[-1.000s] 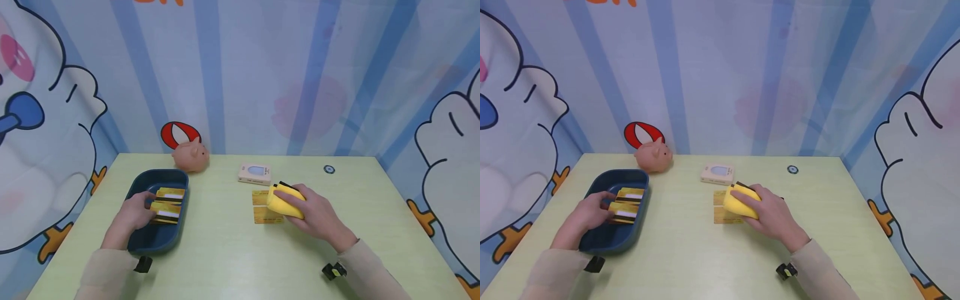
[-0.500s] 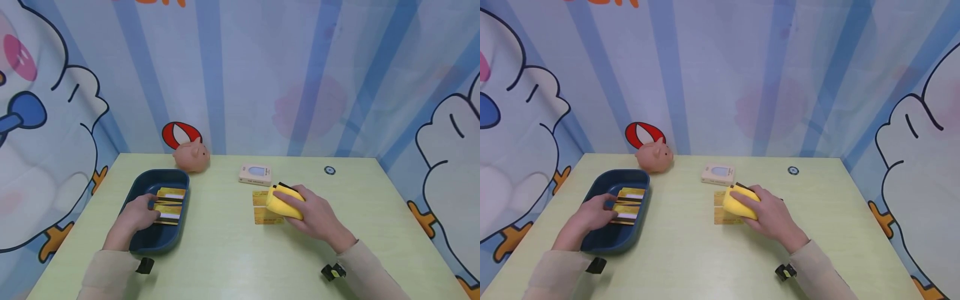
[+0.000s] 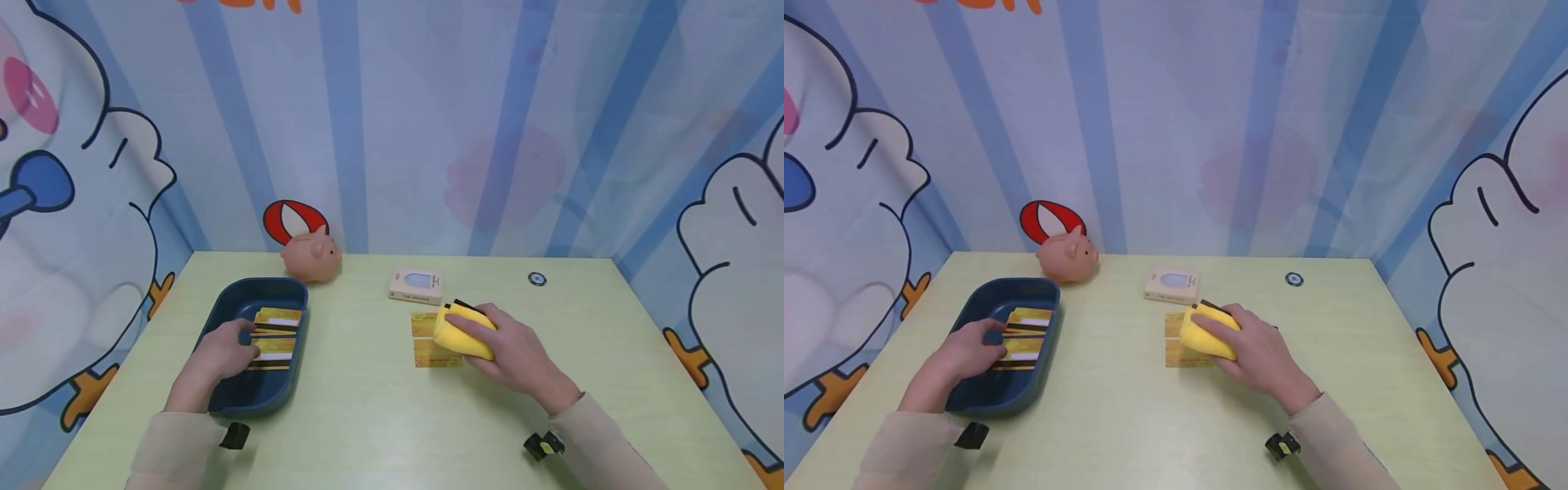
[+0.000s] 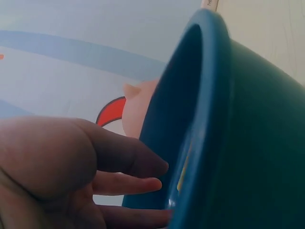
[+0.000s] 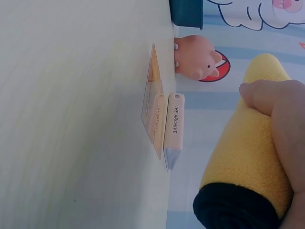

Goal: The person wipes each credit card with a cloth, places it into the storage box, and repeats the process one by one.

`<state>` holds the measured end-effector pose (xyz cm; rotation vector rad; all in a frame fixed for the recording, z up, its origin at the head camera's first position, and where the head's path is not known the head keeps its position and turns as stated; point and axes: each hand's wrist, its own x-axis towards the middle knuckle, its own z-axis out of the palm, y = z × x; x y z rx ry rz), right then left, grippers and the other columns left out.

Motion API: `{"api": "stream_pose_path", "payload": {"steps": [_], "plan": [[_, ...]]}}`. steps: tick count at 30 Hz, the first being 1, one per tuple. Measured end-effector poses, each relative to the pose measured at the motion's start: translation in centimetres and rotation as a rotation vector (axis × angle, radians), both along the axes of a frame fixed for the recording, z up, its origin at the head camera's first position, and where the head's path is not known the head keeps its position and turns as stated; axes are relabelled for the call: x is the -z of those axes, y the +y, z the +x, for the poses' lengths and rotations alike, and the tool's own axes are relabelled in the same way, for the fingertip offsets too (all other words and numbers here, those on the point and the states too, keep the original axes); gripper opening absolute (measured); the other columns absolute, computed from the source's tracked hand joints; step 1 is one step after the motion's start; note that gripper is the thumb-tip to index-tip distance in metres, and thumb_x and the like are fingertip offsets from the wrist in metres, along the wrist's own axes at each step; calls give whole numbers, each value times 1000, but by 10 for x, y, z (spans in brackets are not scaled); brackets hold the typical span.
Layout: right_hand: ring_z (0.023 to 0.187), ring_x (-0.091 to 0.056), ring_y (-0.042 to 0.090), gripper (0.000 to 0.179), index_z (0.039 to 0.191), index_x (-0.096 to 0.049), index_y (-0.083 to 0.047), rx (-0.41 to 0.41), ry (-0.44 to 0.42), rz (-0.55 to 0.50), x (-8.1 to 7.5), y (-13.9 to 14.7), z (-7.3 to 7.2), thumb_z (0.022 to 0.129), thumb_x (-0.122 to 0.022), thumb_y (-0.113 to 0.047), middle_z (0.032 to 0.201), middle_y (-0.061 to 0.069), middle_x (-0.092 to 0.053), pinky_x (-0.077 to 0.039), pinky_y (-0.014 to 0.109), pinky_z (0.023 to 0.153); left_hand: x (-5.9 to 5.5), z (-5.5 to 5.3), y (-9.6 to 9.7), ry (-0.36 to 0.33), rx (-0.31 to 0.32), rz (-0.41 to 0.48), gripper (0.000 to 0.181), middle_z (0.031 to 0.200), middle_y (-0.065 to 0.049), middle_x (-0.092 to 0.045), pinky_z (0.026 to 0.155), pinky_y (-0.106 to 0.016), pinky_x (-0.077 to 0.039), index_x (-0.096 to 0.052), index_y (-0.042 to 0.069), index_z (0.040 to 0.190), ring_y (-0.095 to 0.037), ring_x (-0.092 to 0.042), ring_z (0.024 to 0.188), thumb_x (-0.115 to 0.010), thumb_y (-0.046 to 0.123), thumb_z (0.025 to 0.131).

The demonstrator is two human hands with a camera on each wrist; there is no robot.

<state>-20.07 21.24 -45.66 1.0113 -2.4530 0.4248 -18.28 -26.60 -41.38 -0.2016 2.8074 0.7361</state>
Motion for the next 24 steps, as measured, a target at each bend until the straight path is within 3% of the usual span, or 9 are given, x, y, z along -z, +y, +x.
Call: {"api": "stream_pose_path", "payload": {"steps": [5,9,14,19,24], "plan": [[86,-57,20,68,148,-60,-33,14,1,5,-1,2,0,86,-84,-26,120,14,-61,-54,37,63,-8,7,13,126,24,65,52,135,-33,-61,92,-55,-57,-52,-5,145,-43,-64,113,-63,21,102],[85,-56,19,69,149,-59,-33,21,1,5,0,3,-1,86,-85,-26,119,14,-60,-53,36,62,-17,15,35,269,67,200,43,136,-25,-65,89,-50,-61,-57,3,144,-40,-67,117,-62,20,105],[82,-54,17,69,150,-59,-33,22,11,-6,0,6,-1,86,-84,-24,119,13,-61,-51,33,59,-15,22,78,402,192,333,31,124,-10,-74,84,-40,-63,-68,11,133,-27,-72,106,-66,14,102],[81,-55,17,70,150,-59,-33,23,14,-10,-1,10,-1,85,-84,-23,119,13,-61,-51,34,59,2,22,126,384,304,364,31,117,-3,-75,87,-42,-62,-72,13,127,-19,-72,100,-73,11,97],[83,-56,17,70,150,-59,-33,31,8,-2,-1,14,0,86,-84,-23,120,13,-61,-52,35,60,27,12,162,309,425,337,31,114,-9,-75,90,-46,-59,-71,8,126,-24,-71,100,-75,8,95]]}}
